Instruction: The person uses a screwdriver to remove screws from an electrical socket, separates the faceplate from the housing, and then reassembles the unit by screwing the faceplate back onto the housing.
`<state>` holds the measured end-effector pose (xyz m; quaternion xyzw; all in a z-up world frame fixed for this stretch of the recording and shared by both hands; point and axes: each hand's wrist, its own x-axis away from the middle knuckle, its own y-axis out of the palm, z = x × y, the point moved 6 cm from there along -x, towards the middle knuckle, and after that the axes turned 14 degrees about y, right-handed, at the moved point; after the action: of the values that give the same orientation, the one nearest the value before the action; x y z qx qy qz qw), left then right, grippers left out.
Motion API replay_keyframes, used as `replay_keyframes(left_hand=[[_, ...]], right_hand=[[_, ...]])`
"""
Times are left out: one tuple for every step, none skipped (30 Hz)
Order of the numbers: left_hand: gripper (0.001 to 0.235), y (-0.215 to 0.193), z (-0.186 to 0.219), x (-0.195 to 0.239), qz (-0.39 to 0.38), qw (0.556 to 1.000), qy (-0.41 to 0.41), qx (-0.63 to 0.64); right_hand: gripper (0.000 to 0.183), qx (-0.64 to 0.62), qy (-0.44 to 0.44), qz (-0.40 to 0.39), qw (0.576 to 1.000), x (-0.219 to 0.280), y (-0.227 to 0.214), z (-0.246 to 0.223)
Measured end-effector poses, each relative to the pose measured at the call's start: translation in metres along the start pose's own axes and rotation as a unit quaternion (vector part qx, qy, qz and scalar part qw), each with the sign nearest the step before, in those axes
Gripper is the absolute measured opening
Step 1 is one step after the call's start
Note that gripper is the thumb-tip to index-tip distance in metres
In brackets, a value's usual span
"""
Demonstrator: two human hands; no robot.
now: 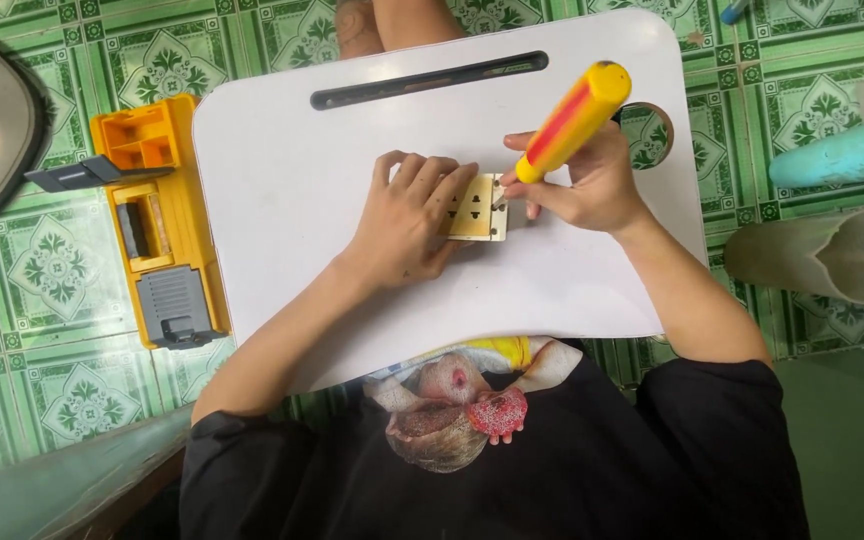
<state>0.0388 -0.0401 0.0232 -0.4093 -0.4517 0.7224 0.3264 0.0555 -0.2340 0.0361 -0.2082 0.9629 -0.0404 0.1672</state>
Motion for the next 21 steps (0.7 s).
replay_keyframes(left_hand=[[0.077, 0.0, 0.0, 0.0, 0.0, 1.0, -0.002, 0.0], [0.078, 0.0, 0.0, 0.0, 0.007, 1.0, 0.001, -0.003], [0.08, 0.0, 0.001, 0.0, 0.014, 1.0, 0.003, -0.005], [0.08, -0.001, 0.001, 0.0, 0.014, 1.0, 0.002, -0.005], [0.078, -0.002, 0.001, 0.0, 0.021, 1.0, 0.002, 0.001], [0.077, -0.003, 0.001, 0.0, 0.028, 1.0, 0.002, 0.008], [0.077, -0.004, 0.001, 0.001, 0.027, 1.0, 0.002, 0.008], [0.078, -0.005, 0.001, 0.001, 0.029, 0.999, -0.001, 0.018], [0.079, -0.006, 0.001, 0.002, 0.03, 0.999, -0.004, 0.028], [0.079, -0.008, 0.002, 0.001, 0.031, 0.999, -0.006, 0.028], [0.078, -0.011, 0.003, 0.001, 0.045, 0.997, -0.012, 0.055], [0.077, -0.013, 0.003, 0.001, 0.057, 0.995, -0.019, 0.082], [0.077, -0.013, 0.002, 0.002, 0.058, 0.995, -0.02, 0.082], [0.078, -0.012, 0.001, 0.003, 0.052, 0.997, -0.01, 0.064], [0.08, -0.012, 0.001, 0.004, 0.047, 0.998, 0.0, 0.046], [0.08, -0.012, 0.0, 0.004, 0.047, 0.998, -0.003, 0.045], [0.081, -0.013, -0.001, 0.004, 0.051, 0.998, -0.005, 0.046], [0.082, -0.013, -0.002, 0.005, 0.053, 0.997, -0.006, 0.046], [0.082, -0.012, -0.004, 0.006, 0.054, 0.998, -0.008, 0.045], [0.084, -0.01, -0.006, 0.006, 0.05, 0.998, -0.011, 0.028], [0.085, -0.008, -0.008, 0.006, 0.047, 0.999, -0.015, 0.011]], right_hand=[[0.045, -0.001, 0.0, -0.002, 1.0, 0.002, 0.0, 0.002], [0.043, 0.001, -0.004, -0.009, 1.0, 0.003, 0.0, 0.004], [0.041, 0.003, -0.008, -0.016, 1.0, 0.005, 0.0, 0.005], [0.041, 0.003, -0.008, -0.017, 1.0, 0.005, 0.004, 0.002], [0.038, 0.002, -0.001, -0.018, 1.0, 0.006, 0.008, -0.001], [0.036, 0.001, 0.006, -0.019, 1.0, 0.006, 0.013, -0.004], [0.036, 0.001, 0.006, -0.019, 1.0, 0.007, 0.012, 0.0], [0.035, -0.015, -0.003, -0.008, 1.0, 0.008, 0.01, 0.003], [0.034, -0.03, -0.012, 0.002, 0.999, 0.01, 0.007, 0.006], [0.034, -0.03, -0.012, 0.001, 0.999, 0.013, 0.004, 0.008], [0.036, -0.067, -0.005, 0.014, 0.998, 0.015, -0.002, 0.01], [0.038, -0.104, 0.002, 0.027, 0.994, 0.018, -0.008, 0.013], [0.038, -0.104, 0.002, 0.025, 0.994, 0.019, -0.008, 0.012], [0.038, -0.131, 0.007, 0.087, 0.988, 0.022, -0.016, 0.013], [0.038, -0.156, 0.013, 0.148, 0.976, 0.024, -0.024, 0.014], [0.038, -0.157, 0.014, 0.146, 0.977, 0.02, -0.025, 0.01], [0.035, -0.131, 0.026, 0.188, 0.973, 0.018, -0.03, 0.008], [0.032, -0.106, 0.038, 0.23, 0.967, 0.015, -0.035, 0.005], [0.032, -0.107, 0.038, 0.228, 0.967, 0.011, -0.035, 0.006], [0.021, -0.069, 0.053, 0.231, 0.969, 0.007, -0.036, 0.006], [0.011, -0.031, 0.068, 0.233, 0.97, 0.003, -0.036, 0.007]])
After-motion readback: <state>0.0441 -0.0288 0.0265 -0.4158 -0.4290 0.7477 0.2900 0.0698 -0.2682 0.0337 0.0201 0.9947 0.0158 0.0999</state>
